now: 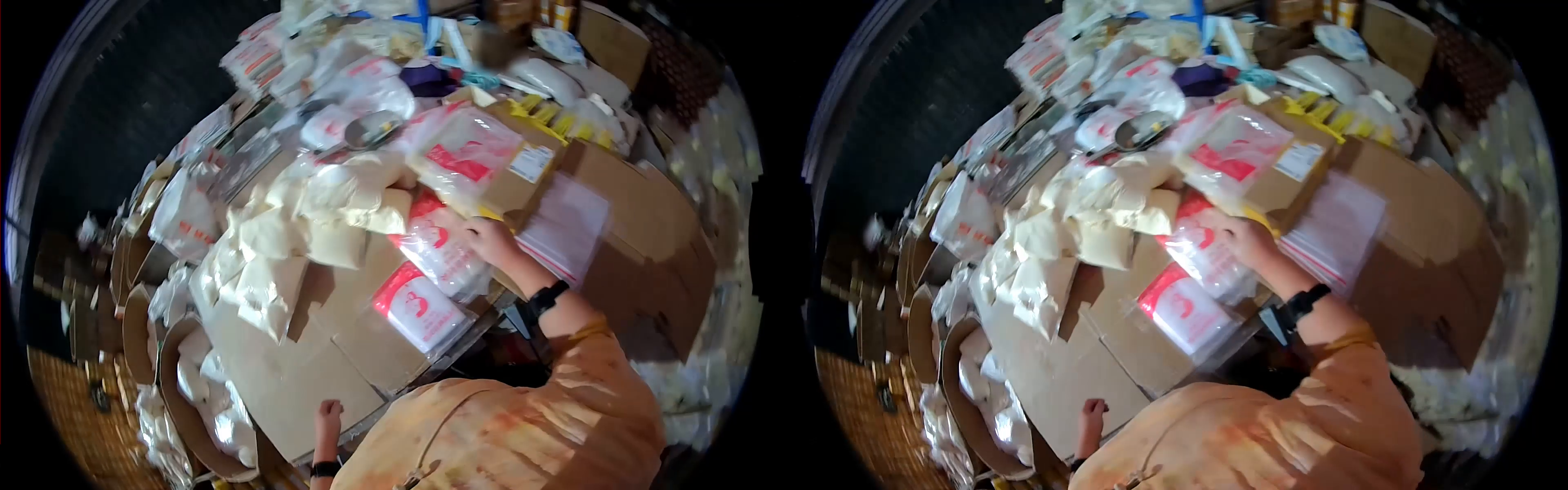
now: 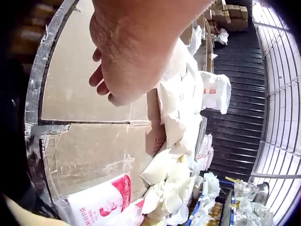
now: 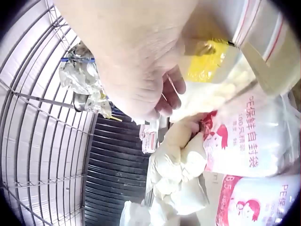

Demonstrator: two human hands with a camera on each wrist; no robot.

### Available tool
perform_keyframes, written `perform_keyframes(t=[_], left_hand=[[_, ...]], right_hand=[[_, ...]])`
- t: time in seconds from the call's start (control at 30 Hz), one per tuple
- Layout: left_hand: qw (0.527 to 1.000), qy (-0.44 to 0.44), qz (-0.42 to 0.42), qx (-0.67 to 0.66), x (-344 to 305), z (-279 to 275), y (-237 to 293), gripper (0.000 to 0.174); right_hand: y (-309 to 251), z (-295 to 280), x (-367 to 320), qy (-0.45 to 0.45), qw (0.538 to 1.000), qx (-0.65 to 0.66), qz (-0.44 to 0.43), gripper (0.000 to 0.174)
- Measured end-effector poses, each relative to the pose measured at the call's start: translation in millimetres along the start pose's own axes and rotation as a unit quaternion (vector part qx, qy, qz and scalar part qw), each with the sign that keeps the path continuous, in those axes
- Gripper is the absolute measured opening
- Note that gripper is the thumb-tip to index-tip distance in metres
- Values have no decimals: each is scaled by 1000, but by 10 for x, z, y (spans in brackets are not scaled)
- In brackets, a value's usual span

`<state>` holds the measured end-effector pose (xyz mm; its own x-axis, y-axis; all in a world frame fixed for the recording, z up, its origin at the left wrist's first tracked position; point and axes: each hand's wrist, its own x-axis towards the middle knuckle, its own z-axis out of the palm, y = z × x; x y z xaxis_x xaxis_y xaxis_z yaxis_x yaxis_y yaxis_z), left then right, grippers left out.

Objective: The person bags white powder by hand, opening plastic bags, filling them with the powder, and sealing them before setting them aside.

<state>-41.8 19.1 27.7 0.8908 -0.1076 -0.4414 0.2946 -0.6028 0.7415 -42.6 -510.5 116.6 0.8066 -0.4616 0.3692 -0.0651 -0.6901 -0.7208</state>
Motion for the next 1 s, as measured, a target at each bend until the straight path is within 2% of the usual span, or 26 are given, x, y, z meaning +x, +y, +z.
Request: perform_keyframes(t=[0.07, 0.1, 0.13, 0.17, 0.2, 0.27, 0.3, 0.4, 0.5, 0.6, 0.7, 0.8, 0.83, 0.9, 0.93, 1.0], left_hand=[[998, 10, -23, -49, -10, -72, -174, 17], [998, 5, -36, -45, -28, -102, -139, 17], [998, 3, -51, -43, -87, -139, -93, 17], [997, 3, -68, -43, -124, -146, -87, 17], [996, 5, -77, -46, -128, -142, -127, 17], [994, 14, -95, -58, -111, -139, -203, 16], [993, 2, -100, -59, -105, -130, -172, 16], [992, -19, -108, -61, 49, -68, -273, 17], [994, -26, -93, -60, 278, 23, -275, 18], [995, -42, -63, -70, 355, 117, -13, 17], [995, -55, -37, -80, 361, 150, 179, 16], [994, -66, 14, -83, 372, 121, 344, 16], [994, -74, 39, -66, 352, 91, 471, 17], [988, -105, 113, -25, 297, 89, 924, 19], [983, -112, 146, -5, 261, 81, 1188, 20], [962, -181, 202, -27, 120, 123, 1785, 24]], right_hand=[[245, -117, 14, 8, 980, -191, -56, 10], [327, -237, 36, 17, 979, -202, -4, 12], [364, -448, 41, -18, 973, -204, 107, 12], [610, -608, 7, 38, 974, -200, 103, 12], [791, -792, -31, 39, 964, -235, 116, 13], [770, -1172, -174, 21, 937, -301, 174, 13], [868, -1265, -286, 11, 933, -315, 174, 12], [1108, -1268, -738, 9, 937, -341, 75, 10], [1342, -1273, -917, -81, 917, -364, 140, 9], [1326, -1346, -955, -112, 900, -372, 198, 8], [1266, -1454, -978, -49, 906, -363, 213, 11], [1173, -1567, -845, 177, 944, -210, 183, 10], [932, -1602, -748, 158, 966, -128, 160, 10], [86, -1625, -420, 111, 987, 40, 106, 9], [-230, -1541, -304, 75, 987, 104, 99, 9], [-767, -1130, -134, -23, 967, 245, 71, 10]])
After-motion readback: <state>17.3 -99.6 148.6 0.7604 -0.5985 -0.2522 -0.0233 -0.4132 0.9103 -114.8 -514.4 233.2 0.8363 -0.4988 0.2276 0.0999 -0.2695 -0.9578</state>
